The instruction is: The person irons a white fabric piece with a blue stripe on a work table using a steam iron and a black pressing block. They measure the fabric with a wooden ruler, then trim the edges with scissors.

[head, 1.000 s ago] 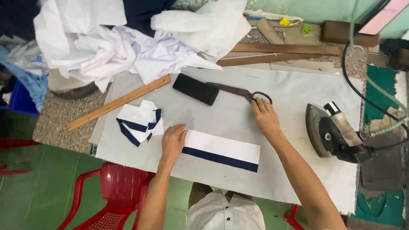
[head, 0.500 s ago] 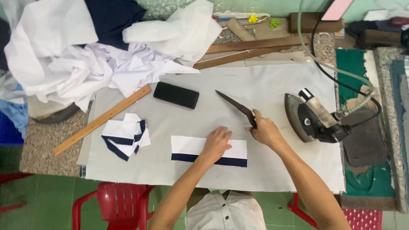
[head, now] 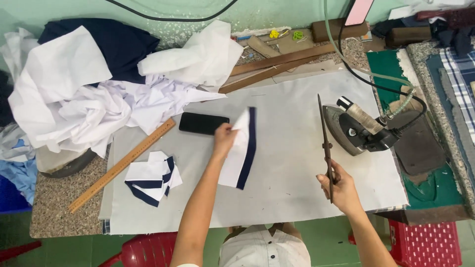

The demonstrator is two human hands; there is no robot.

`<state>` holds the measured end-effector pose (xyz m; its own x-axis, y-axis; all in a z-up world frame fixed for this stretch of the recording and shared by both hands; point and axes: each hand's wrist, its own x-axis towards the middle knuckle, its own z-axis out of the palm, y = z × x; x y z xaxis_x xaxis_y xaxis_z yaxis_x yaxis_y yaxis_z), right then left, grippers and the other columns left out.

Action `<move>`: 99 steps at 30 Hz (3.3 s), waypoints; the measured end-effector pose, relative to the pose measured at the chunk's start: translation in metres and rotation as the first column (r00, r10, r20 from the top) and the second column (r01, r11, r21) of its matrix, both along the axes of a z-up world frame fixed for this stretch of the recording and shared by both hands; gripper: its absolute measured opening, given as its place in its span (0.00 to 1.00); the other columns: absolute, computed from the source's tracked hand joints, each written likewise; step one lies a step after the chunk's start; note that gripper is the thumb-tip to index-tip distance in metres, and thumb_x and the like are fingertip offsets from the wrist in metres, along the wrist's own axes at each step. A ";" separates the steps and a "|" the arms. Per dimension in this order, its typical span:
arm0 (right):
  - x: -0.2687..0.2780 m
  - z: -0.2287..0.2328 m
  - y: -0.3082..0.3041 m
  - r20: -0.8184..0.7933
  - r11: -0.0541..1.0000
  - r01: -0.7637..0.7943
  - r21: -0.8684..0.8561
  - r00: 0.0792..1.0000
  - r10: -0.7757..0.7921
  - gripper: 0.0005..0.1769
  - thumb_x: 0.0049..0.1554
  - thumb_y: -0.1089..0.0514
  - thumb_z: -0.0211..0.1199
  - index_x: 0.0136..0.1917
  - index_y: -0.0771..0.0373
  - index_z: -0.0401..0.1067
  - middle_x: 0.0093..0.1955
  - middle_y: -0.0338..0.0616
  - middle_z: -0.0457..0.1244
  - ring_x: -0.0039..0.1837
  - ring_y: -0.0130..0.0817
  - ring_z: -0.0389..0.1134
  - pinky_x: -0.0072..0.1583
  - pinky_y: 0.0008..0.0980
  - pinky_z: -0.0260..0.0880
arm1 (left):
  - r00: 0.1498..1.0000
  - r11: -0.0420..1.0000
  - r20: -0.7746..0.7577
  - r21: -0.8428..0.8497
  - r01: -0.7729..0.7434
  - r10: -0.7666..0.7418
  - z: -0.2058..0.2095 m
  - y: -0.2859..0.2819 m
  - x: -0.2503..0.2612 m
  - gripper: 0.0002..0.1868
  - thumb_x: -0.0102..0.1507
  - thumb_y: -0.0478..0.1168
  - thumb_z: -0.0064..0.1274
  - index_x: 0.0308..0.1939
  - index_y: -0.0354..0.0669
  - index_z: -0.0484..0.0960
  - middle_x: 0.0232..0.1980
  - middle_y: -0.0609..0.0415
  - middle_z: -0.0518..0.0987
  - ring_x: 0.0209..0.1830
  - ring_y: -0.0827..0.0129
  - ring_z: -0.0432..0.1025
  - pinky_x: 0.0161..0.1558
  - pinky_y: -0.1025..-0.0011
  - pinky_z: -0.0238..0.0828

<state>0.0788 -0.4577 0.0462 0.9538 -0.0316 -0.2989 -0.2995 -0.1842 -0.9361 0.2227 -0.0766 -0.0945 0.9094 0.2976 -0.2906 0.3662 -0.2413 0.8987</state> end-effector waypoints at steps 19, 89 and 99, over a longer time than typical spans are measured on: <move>0.008 -0.015 0.101 -0.317 0.831 -0.534 0.155 0.770 0.554 0.34 0.57 0.44 0.62 0.68 0.70 0.64 0.26 0.41 0.53 0.26 0.32 0.55 0.33 0.33 0.59 | 0.568 0.273 -0.310 -0.642 -0.717 0.763 0.077 0.084 -0.143 0.29 0.63 0.42 0.58 0.67 0.35 0.75 0.64 0.47 0.79 0.62 0.55 0.75 0.58 0.56 0.77; -0.066 0.096 0.110 0.098 0.272 -0.669 0.692 0.460 0.882 0.58 0.48 0.14 0.46 0.63 0.70 0.66 0.31 0.34 0.53 0.26 0.20 0.55 0.55 0.28 0.67 | 0.978 0.617 0.084 -0.785 -0.054 0.193 0.237 0.040 -0.176 0.21 0.59 0.41 0.64 0.55 0.38 0.84 0.48 0.50 0.85 0.50 0.61 0.79 0.48 0.64 0.78; -0.062 0.113 0.112 -0.007 0.406 -0.681 0.609 0.507 0.862 0.62 0.39 0.09 0.48 0.59 0.67 0.69 0.26 0.35 0.54 0.25 0.20 0.55 0.56 0.32 0.70 | 0.978 0.636 0.155 -0.771 0.032 0.139 0.246 0.034 -0.185 0.21 0.60 0.41 0.64 0.56 0.37 0.84 0.52 0.47 0.85 0.53 0.59 0.80 0.51 0.62 0.79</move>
<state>0.0164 -0.3461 0.1594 0.3478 0.9000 -0.2628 -0.5206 -0.0477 -0.8525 0.0373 -0.0427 0.1514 0.9587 0.0953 -0.2680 0.1655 0.5793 0.7982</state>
